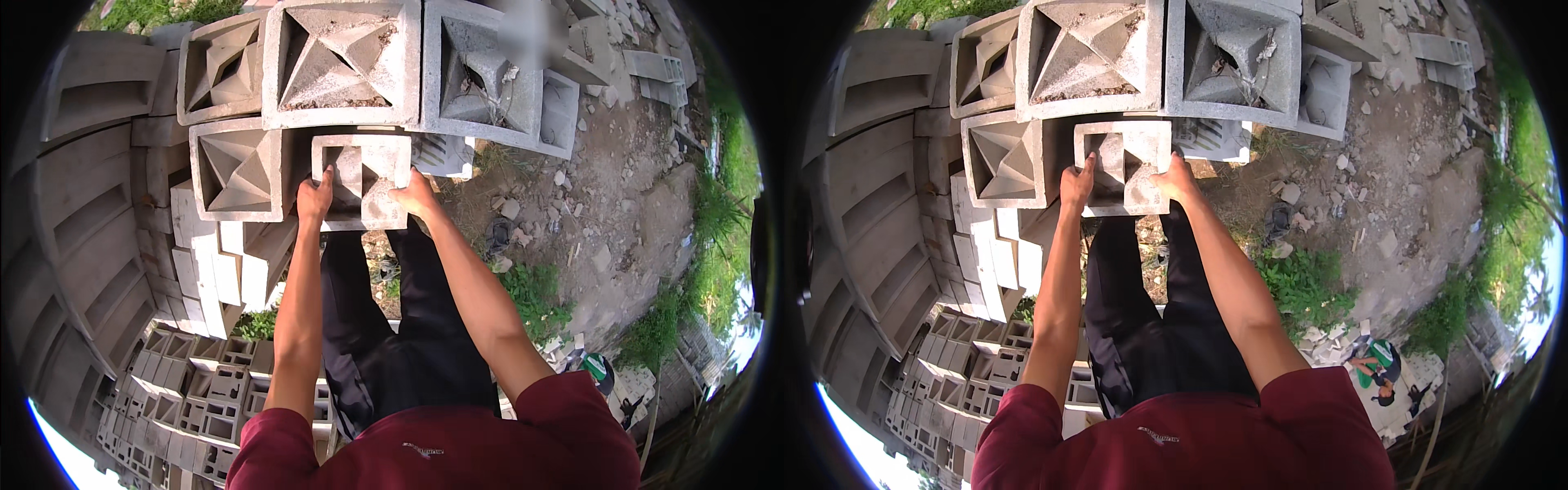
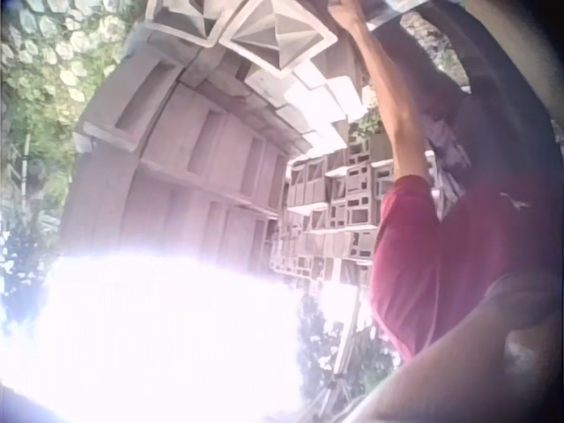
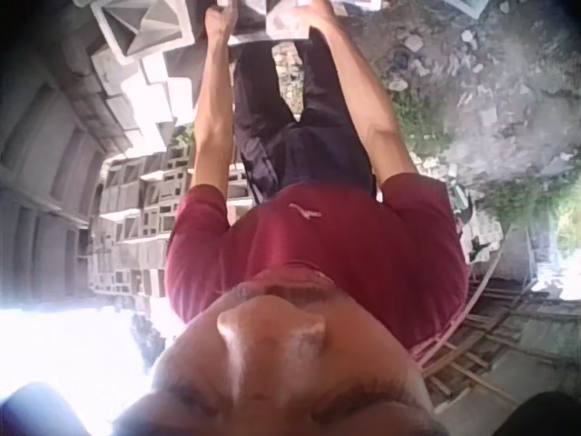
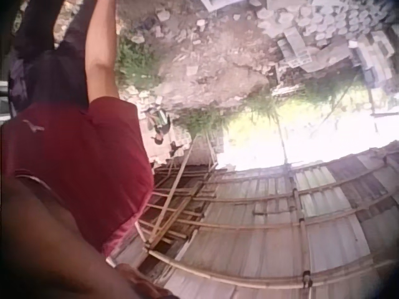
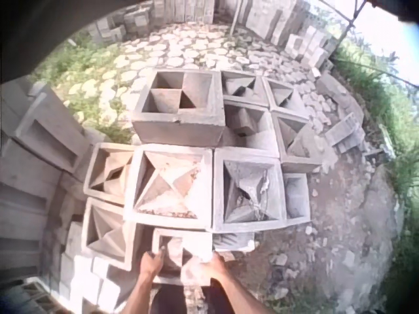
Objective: The person picks up concrete ventilation blocks from stacks and places them in different piles on the ground.
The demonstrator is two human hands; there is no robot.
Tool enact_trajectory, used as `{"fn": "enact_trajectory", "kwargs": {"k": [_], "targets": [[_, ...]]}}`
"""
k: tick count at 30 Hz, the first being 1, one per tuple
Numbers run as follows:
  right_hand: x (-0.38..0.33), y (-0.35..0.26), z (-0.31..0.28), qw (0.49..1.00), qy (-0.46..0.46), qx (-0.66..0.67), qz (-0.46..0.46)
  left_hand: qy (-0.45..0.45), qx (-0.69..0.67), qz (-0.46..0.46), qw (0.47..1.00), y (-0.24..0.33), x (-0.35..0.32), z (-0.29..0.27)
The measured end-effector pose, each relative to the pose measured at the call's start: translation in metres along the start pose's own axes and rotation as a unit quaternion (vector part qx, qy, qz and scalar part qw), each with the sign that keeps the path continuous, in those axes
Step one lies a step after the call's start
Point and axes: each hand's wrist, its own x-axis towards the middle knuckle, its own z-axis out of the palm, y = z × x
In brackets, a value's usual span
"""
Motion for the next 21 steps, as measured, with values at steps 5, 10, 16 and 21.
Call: {"fn": "enact_trajectory", "kwargs": {"k": [5, 10, 16, 21], "targets": [[-0.1, -0.018, -0.041, 0.997, 0.039, -0.033, -0.063, -0.027, -0.053, 0.075, 0.995, 0.01, -0.094, -0.032], [-0.216, -0.057, -0.085, 0.989, 0.087, -0.1, -0.061, -0.335, -0.312, 0.016, 0.889, -0.008, -0.14, -0.087], [-0.284, -0.033, -0.13, 0.982, 0.113, -0.068, -0.132, -0.446, -0.55, 0.009, 0.706, 0.041, -0.218, -0.019], [-0.361, 0.007, -0.178, 0.977, 0.189, -0.072, -0.063, -0.468, -0.437, 0.031, 0.767, 0.091, -0.295, -0.004]]}}
